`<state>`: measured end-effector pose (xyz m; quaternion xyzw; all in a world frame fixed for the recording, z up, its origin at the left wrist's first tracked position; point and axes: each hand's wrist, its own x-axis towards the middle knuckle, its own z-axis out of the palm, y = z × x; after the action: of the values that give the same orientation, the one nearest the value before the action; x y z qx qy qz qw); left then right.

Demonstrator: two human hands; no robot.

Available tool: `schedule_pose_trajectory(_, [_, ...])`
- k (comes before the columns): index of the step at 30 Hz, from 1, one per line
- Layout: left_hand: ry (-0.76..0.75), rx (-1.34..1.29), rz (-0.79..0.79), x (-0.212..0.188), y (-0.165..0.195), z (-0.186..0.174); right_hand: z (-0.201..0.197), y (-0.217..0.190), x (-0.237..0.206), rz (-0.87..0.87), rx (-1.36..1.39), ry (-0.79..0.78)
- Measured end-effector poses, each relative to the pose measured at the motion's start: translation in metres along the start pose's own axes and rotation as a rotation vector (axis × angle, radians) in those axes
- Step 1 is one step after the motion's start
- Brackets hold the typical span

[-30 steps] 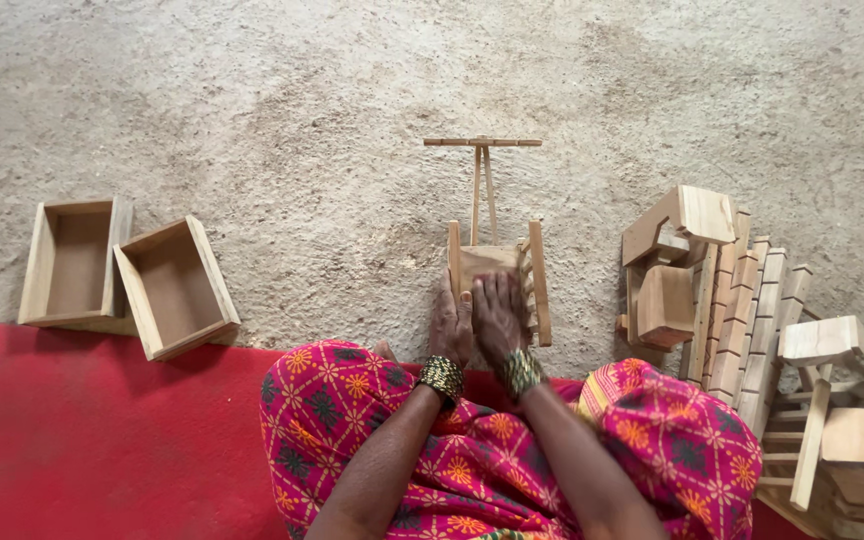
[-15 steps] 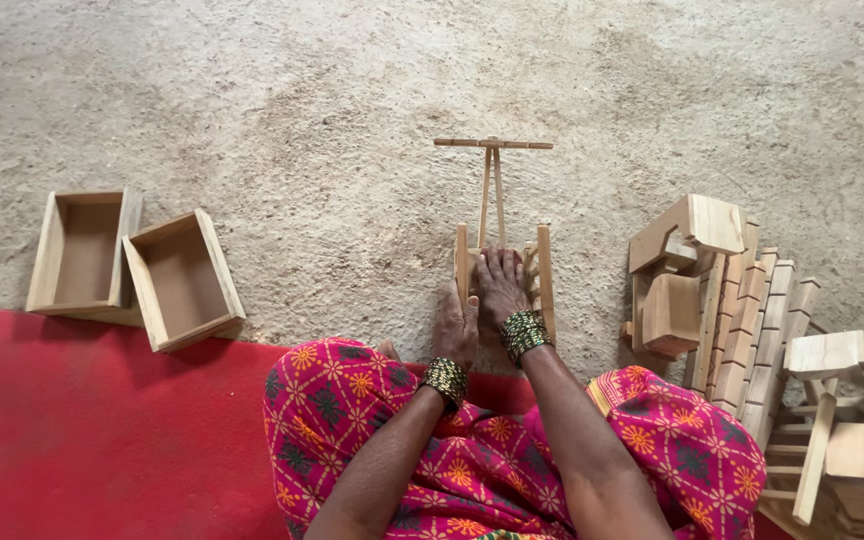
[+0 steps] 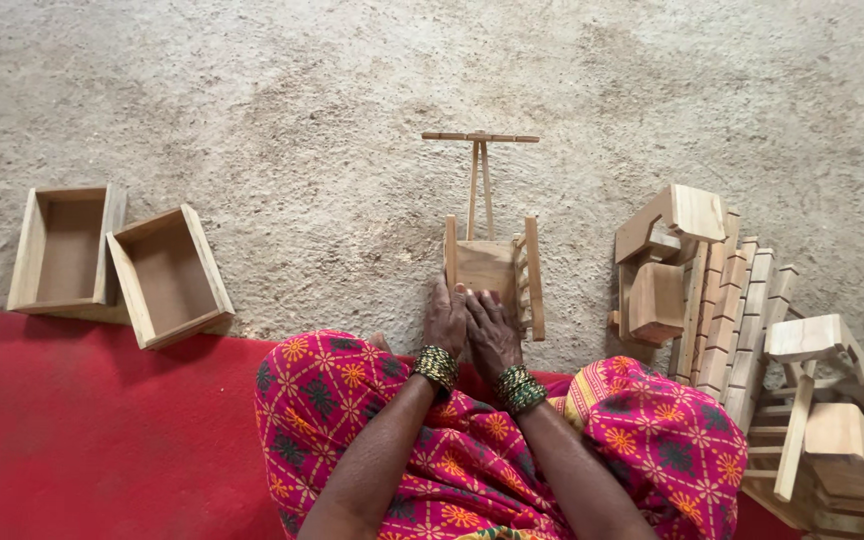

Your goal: The person sands small wooden furniture pieces, including a rocking chair and a rectangular box, using a sanding block. They smooth the surfaces of each item and place them aside after finishing.

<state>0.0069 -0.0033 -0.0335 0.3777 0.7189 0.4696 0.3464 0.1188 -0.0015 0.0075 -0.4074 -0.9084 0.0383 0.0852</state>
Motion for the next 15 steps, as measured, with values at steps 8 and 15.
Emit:
schedule_pose_trajectory(8, [-0.046,0.03,-0.103,0.003,0.008,-0.007,0.003,0.001,-0.006,0.031,0.017,0.204])
schedule_pose_trajectory(15, [0.033,0.125,0.056,0.004,0.008,-0.005,-0.004,0.011,-0.01,0.189,0.114,0.291])
